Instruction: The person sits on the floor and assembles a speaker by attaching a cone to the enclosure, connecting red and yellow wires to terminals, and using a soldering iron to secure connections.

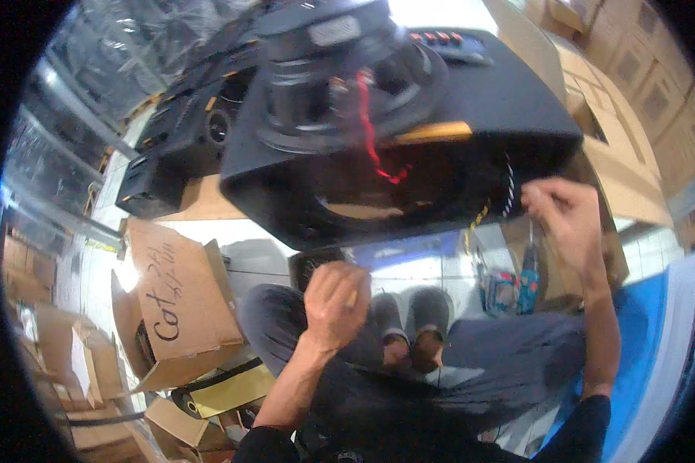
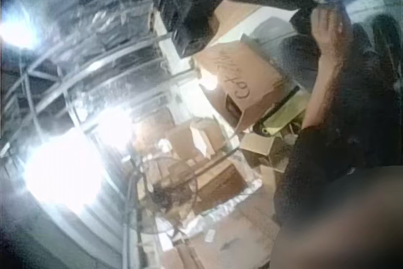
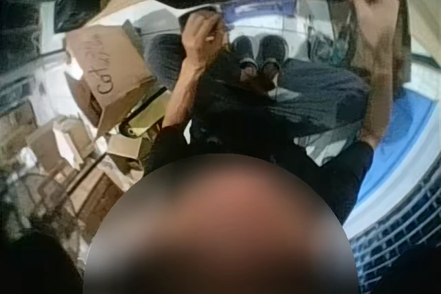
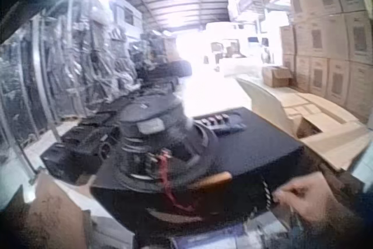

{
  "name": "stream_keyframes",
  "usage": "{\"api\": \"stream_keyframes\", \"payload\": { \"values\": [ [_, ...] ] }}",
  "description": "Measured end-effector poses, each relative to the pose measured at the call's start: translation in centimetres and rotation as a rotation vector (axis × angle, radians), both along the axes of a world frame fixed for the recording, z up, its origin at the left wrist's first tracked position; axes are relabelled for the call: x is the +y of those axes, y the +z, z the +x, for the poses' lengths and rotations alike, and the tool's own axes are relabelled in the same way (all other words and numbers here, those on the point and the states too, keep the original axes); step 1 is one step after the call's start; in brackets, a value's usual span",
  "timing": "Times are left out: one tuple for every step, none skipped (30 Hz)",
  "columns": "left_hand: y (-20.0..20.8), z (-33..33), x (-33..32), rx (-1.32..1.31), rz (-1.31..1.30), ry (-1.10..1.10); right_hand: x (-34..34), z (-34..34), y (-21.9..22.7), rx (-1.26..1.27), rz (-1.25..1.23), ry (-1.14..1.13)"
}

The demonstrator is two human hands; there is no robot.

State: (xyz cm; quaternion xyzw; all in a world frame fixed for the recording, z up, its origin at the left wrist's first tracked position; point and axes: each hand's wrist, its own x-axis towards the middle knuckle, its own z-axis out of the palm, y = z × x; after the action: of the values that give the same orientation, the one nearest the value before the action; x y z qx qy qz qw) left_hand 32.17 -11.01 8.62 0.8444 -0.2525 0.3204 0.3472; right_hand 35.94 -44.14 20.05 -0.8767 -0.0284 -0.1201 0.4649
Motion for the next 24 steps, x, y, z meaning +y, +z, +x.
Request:
{"api": "stream_keyframes", "payload": {
  "values": [
    [0.1, 0.1, 0.1, -0.001, -0.008, 0.014, 0.4, 0.0, 0.0, 0.0, 0.009, 0.032],
    [0.3, 0.0, 0.3, 0.003, -0.007, 0.02, 0.7, 0.1, 0.0, 0.016, 0.019, 0.048],
    [0.5, 0.0, 0.3, -0.01, -0.009, 0.02, 1.0, 0.1, 0.0, 0.015, 0.02, 0.05],
    [0.6, 0.0, 0.3, -0.004, -0.028, 0.018, 1.2, 0.1, 0.0, 0.016, 0.019, 0.049],
    [0.7, -0.1, 0.3, -0.018, -0.027, 0.022, 1.3, 0.0, 0.0, 0.023, 0.018, 0.045],
    [0.8, -0.2, 0.3, -0.026, -0.035, 0.019, 1.3, -0.1, 0.1, 0.021, 0.014, 0.055],
    [0.8, -0.2, 0.2, -0.03, -0.044, 0.014, 1.2, -0.2, 0.1, 0.02, 0.009, 0.061],
    [0.6, -0.3, 0.2, -0.032, -0.035, -0.004, 1.1, -0.3, 0.1, 0.016, -0.012, 0.079],
    [0.4, -0.3, 0.1, -0.032, -0.028, -0.008, 0.9, -0.3, 0.1, 0.031, -0.013, 0.041],
    [0.2, -0.4, 0.4, -0.022, -0.027, 0.009, 0.6, -0.4, 0.1, 0.043, -0.026, 0.032],
    [-0.2, -0.4, 0.2, -0.044, -0.031, 0.025, 0.6, -0.3, -0.2, 0.033, -0.028, 0.081],
    [-0.5, -0.6, 0.2, -0.01, 0.0, 0.044, 0.4, -0.5, -0.2, 0.034, -0.003, 0.076],
    [-0.9, -0.9, 0.1, 0.012, -0.012, 0.021, 0.4, 0.0, -0.5, 0.047, -0.025, 0.048],
    [-1.2, -1.1, -0.1, 0.008, -0.012, 0.019, 0.3, -0.1, -0.6, 0.083, -0.031, -0.003],
    [-1.5, -1.4, -0.1, 0.04, 0.014, 0.002, 0.4, 0.2, -0.9, 0.093, -0.009, 0.04],
    [-1.9, -1.8, -0.2, 0.089, 0.041, -0.033, 0.4, 0.2, -1.0, 0.133, -0.019, -0.011],
    [-2.2, -1.9, -0.1, 0.103, 0.063, -0.039, 0.5, 0.4, -1.2, 0.095, 0.007, 0.085],
    [-2.4, -2.2, 0.0, 0.131, 0.08, -0.056, 0.7, 0.5, -1.3, 0.102, -0.003, 0.094],
    [-2.6, -2.4, -0.3, 0.152, 0.093, -0.096, 0.7, 0.5, -1.2, 0.15, -0.04, 0.012],
    [-2.8, -2.6, -0.2, 0.165, 0.116, -0.13, 0.8, 0.3, -1.2, 0.086, -0.051, 0.032],
    [-2.9, -2.7, -0.3, 0.187, 0.123, -0.152, 0.8, 0.4, -1.0, 0.055, -0.046, 0.052],
    [-2.9, -2.7, -0.2, 0.201, 0.145, -0.167, 0.9, 0.4, -1.0, 0.068, 0.032, 0.053],
    [-2.8, -2.7, -0.1, 0.205, 0.151, -0.174, 0.9, 0.3, -0.7, 0.051, 0.015, 0.062],
    [-2.8, -2.7, 0.0, 0.214, 0.16, -0.173, 1.0, 0.3, -0.6, 0.041, -0.004, 0.074]
  ]
}}
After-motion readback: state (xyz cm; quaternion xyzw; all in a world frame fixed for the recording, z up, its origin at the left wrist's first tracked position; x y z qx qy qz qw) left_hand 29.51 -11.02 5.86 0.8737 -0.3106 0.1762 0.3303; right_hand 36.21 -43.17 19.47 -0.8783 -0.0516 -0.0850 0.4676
